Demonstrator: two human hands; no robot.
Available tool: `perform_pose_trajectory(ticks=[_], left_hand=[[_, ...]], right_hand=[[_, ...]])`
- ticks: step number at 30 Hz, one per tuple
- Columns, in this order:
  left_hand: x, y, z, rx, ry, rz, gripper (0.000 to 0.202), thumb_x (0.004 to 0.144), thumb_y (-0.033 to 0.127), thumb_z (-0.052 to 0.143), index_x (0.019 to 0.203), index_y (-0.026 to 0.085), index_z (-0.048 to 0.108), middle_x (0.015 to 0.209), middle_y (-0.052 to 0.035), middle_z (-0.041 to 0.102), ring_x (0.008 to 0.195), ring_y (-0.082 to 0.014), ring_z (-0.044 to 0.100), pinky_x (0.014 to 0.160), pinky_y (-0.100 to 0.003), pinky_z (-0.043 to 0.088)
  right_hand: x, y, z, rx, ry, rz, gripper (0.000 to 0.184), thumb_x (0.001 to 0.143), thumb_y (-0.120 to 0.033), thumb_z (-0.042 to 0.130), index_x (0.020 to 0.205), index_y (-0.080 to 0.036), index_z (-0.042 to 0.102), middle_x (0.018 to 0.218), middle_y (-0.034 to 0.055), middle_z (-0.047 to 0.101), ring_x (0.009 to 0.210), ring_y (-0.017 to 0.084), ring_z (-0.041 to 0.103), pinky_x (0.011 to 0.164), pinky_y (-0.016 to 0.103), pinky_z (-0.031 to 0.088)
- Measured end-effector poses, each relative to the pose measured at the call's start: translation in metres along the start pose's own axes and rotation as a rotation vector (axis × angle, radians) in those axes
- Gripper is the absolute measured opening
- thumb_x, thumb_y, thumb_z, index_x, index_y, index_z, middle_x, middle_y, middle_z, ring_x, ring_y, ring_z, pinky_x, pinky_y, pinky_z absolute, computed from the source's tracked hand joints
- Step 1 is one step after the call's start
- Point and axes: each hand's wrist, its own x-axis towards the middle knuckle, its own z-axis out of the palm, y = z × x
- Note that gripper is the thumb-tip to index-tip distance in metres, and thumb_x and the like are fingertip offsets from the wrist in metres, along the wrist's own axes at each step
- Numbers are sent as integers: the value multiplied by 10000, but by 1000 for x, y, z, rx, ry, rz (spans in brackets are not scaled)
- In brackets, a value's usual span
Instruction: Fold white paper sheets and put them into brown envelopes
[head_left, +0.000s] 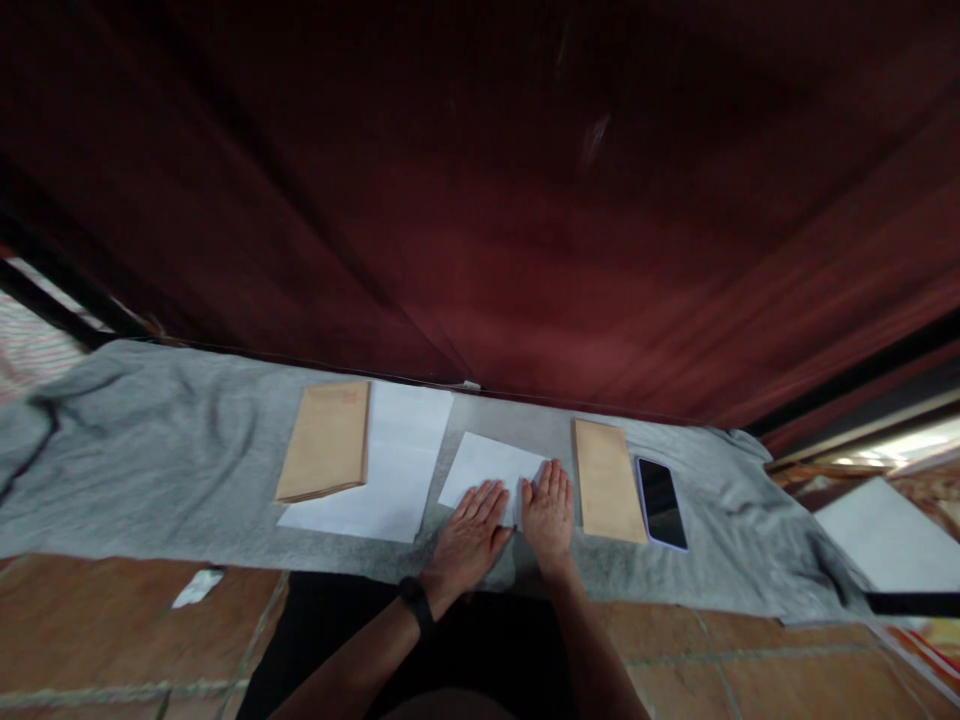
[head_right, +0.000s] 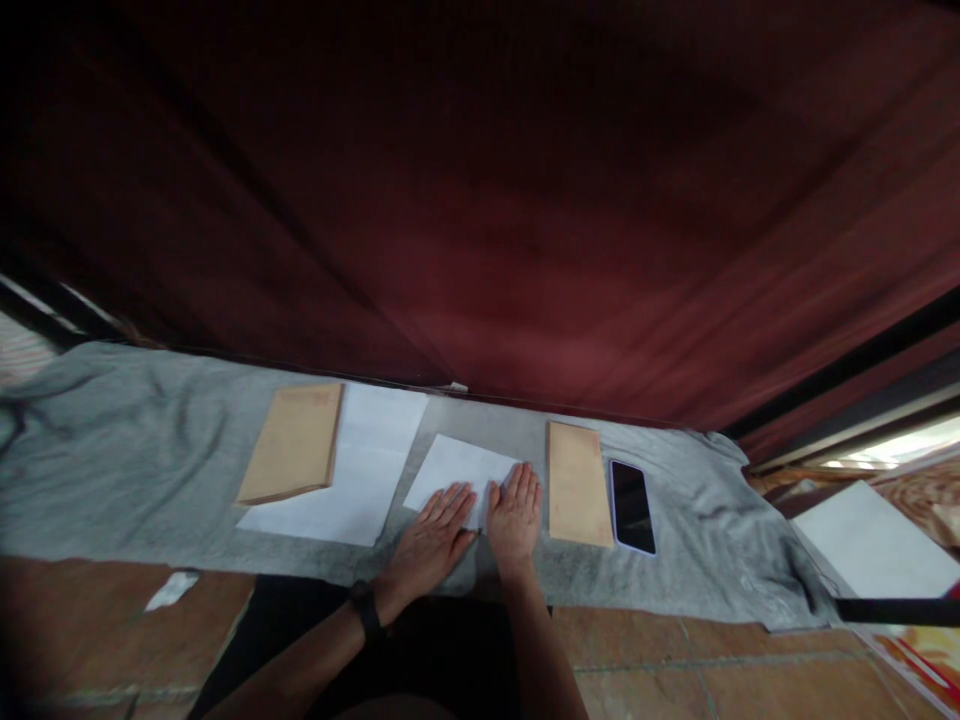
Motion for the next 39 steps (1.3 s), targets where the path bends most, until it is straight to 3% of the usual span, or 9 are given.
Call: perform_pose_trajectory(ticks=[8,15,22,26,35,39], left_hand=[[-16,-7,-9,29,2,20,540,1015,434,442,1522,253,406,1615,-36,367,1506,-271,294,1225,-497,262],[-12,-4,-13,20,-12,20,502,1015,377,443,1488,210,465,1548,-88,469,1489,-276,330,1219,-503,271],[-17,-9,-4,29,19,30,563,1016,445,431,1532,225,391,1604,-54,387,1507,-264,291,1234,-493,243],[-18,-9,-1,31,34,24,568,1019,472,416,1536,239,382,1619,-46,359,1509,-259,287,1240,-490,225],[-26,-9,-2,38,60,-74,619,1004,504,435,1544,210,360,1615,-116,355,1503,-274,301,1228,-497,249],[-28,-9,-5,53,50,-75,610,992,498,470,1535,237,381,1610,-118,363,1498,-287,312,1216,-500,270]], right_hand=[[4,-15,-11,32,-31,48,590,1052,-355,328,1491,33,392,1570,293,335,1480,369,314,1167,553,310],[6,-59,-9,165,-168,-249,500,1061,-289,339,1512,-86,411,1586,177,382,1500,253,301,1193,463,320],[13,-25,-4,71,-125,-195,486,1050,-264,365,1504,-105,427,1578,211,378,1494,288,310,1169,550,306],[14,-7,-2,28,-31,-96,581,1061,-372,341,1513,-9,376,1549,277,387,1465,336,350,1150,539,338],[4,5,0,24,9,-3,600,1052,-405,331,1499,-11,399,1530,272,423,1430,346,401,1143,534,343],[23,-5,1,112,-3,-40,519,1040,-347,354,1450,-53,472,1484,230,502,1390,320,440,1113,515,367]])
